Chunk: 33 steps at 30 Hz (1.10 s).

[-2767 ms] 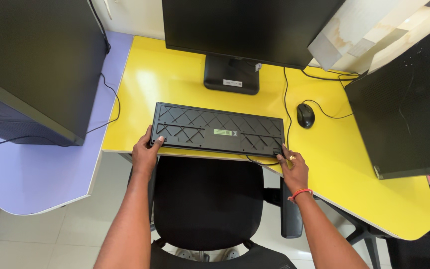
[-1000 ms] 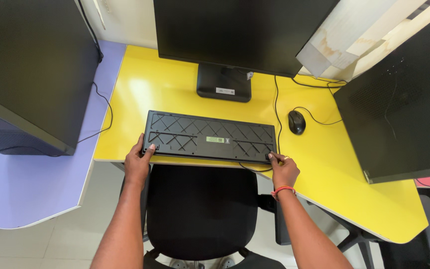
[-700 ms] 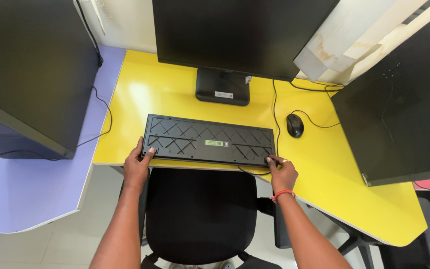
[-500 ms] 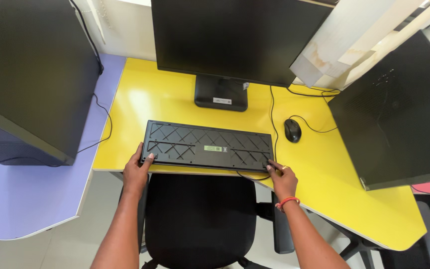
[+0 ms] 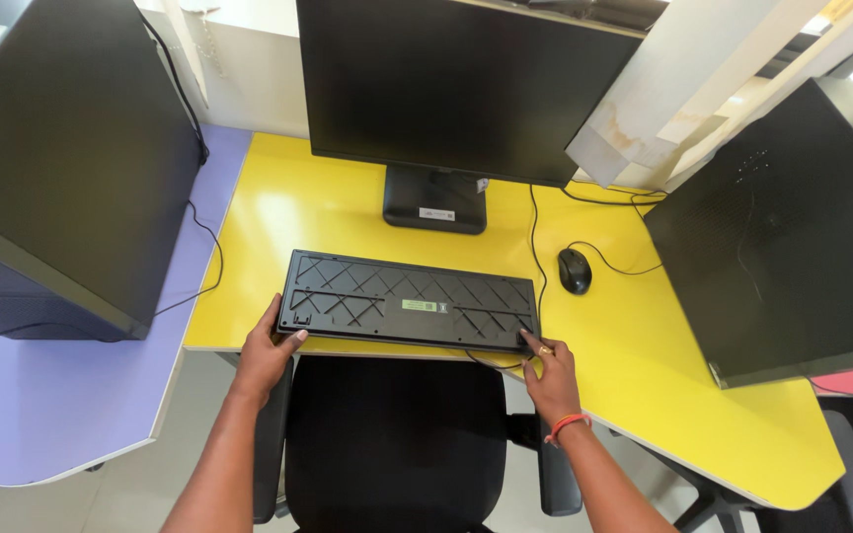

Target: The person moves an office chair to position it in front of a computer desk. They then pick up a keyboard, flip it over to inspect the underside, and place it back on the desk. The person repeats this process at a second desk, also adjusting the mouse and monitor cables.

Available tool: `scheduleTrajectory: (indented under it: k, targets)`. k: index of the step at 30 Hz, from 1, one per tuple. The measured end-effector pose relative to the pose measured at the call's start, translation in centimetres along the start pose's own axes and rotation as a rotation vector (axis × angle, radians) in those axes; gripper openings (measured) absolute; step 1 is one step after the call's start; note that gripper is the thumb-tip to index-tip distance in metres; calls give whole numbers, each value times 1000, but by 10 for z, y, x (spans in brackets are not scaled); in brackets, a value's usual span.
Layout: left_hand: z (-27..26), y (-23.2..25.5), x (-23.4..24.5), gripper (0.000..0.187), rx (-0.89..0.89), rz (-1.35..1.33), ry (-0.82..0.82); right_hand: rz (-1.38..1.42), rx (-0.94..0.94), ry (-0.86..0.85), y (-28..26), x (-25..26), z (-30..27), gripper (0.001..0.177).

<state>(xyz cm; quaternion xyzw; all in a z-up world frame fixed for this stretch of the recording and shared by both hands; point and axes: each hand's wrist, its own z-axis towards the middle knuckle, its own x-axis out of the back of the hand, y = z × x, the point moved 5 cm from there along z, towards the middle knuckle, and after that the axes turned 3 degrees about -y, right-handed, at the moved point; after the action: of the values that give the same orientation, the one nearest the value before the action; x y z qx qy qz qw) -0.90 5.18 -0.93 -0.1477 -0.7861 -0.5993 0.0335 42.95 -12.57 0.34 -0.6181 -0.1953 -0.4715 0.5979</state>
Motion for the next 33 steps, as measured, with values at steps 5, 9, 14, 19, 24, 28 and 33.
scheduleTrajectory:
  k: [5, 9, 14, 19, 24, 28, 33]
  targets:
    - [7, 9, 9, 85, -139, 168, 0, 1, -46, 55, -10, 8, 1, 54]
    - [12, 8, 21, 84, -126, 264, -6, 44, -24, 103, -18, 22, 7, 51]
    - [14, 27, 33, 81, -154, 366, 6, 169, -112, 124, -27, 44, 24, 48]
    - [10, 52, 37, 76, -164, 363, 66, 463, -234, 183, -24, 56, 45, 48]
    - [8, 67, 39, 75, -153, 369, 99, 578, -205, 197, -11, 56, 61, 41]
    - [9, 72, 38, 72, -152, 379, 96, 662, -233, 216, -8, 53, 71, 35]
    - [12, 74, 36, 67, -160, 370, 103, 646, -248, 244, -11, 59, 90, 35]
